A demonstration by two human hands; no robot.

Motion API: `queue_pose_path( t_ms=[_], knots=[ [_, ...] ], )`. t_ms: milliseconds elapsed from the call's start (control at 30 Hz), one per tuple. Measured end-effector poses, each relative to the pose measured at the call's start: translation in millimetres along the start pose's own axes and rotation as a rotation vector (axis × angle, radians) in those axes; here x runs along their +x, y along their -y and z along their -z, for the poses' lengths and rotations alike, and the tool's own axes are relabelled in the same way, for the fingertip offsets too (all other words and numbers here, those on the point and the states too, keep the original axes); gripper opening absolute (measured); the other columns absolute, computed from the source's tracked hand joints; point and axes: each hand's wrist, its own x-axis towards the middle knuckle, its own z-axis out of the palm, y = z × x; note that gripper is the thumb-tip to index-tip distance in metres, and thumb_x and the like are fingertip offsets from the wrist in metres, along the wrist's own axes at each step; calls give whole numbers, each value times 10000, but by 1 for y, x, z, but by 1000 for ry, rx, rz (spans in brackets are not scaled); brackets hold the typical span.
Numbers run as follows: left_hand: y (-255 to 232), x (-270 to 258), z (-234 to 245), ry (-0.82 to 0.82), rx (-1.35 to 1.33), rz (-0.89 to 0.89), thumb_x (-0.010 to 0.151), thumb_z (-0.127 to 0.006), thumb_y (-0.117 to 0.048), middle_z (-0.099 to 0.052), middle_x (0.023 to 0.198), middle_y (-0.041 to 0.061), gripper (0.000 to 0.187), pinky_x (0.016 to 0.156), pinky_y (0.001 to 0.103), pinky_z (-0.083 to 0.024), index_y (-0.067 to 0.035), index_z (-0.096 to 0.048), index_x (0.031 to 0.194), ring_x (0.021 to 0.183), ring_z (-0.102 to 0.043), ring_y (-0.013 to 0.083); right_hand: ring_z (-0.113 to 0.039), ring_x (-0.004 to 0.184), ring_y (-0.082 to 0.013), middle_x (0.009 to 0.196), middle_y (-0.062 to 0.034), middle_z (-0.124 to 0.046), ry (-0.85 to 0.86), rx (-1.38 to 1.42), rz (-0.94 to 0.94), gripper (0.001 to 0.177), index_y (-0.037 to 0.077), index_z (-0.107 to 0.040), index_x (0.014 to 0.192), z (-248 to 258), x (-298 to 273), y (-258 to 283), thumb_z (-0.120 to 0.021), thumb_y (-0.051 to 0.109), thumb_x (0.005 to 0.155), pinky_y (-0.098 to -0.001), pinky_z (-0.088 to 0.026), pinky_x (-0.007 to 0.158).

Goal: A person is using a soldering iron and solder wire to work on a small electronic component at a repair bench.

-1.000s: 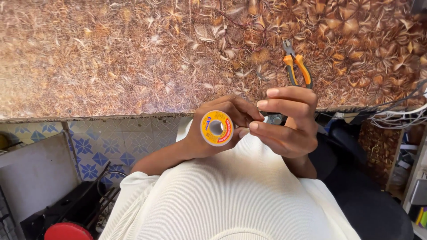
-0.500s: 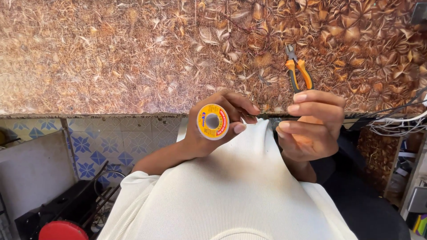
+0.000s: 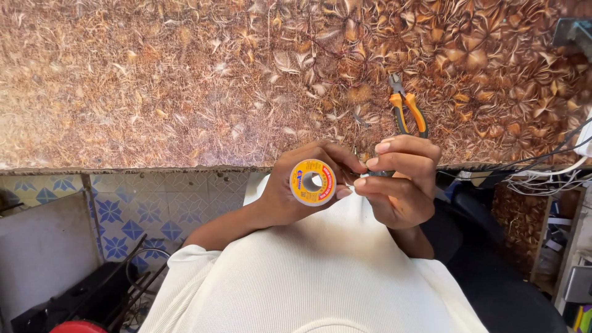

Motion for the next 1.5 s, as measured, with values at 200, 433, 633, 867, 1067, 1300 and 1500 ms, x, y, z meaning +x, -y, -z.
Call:
queue_pose_path(
  t_ms=[200, 433, 633, 867, 1067, 1300, 1500],
  knots=[
    [0, -2, 1, -30, -32, 6, 932, -767, -117, -714, 1098, 221, 156, 825, 411, -637, -15, -657, 888, 931, -754, 282, -618, 950, -336, 936, -123, -672, 12, -14, -54, 191, 103, -802, 826, -2, 4, 2, -764, 253, 940, -458, -556, 898],
    [-5, 3, 2, -36, -176, 47, 956, -734, -129, -700, 1068, 256, 207, 822, 404, -630, -2, -603, 858, 907, -752, 288, -615, 1017, -354, 1047, -150, -641, -17, -42, -144, 277, 61, -765, 963, -2, 21, 5, -720, 334, 981, -457, -521, 947],
    [-3, 8, 1, 43, -304, 48, 964, -741, -151, -705, 1049, 254, 222, 797, 386, -635, -4, -599, 877, 898, -763, 298, -592, 1174, -308, 1134, -132, -659, 155, 273, -591, 515, 64, -694, 1146, -4, 36, 22, -592, 548, 1000, -487, -447, 1081],
    [4, 6, 3, 69, -412, 39, 955, -751, -135, -696, 1048, 295, 237, 766, 408, -630, 15, -585, 877, 864, -763, 339, -587, 1142, -234, 1108, -97, -664, 229, 632, -545, 312, 90, -679, 1115, 0, 21, -2, -681, 385, 1012, -432, -443, 1039],
    [-3, 2, 1, 75, -431, 69, 941, -755, -139, -698, 1038, 292, 231, 750, 392, -635, 1, -584, 871, 845, -768, 324, -601, 1015, -293, 1001, -165, -642, 211, 802, -661, 225, 39, -686, 955, 2, 12, -7, -783, 231, 890, -467, -477, 959],
    [-6, 2, 2, 89, -454, 71, 938, -763, -169, -678, 1050, 309, 264, 725, 419, -656, 7, -585, 854, 848, -766, 346, -588, 864, -322, 865, -197, -598, 140, 787, -759, 240, -29, -664, 826, 1, 15, 4, -812, 159, 810, -431, -495, 802],
    [-4, 3, 2, 101, -474, 56, 931, -762, -160, -657, 1047, 325, 277, 693, 443, -665, 26, -583, 832, 821, -765, 365, -574, 835, -303, 844, -189, -595, 152, 781, -716, 248, -20, -675, 814, 0, 17, 3, -806, 190, 820, -407, -494, 785]
  ],
)
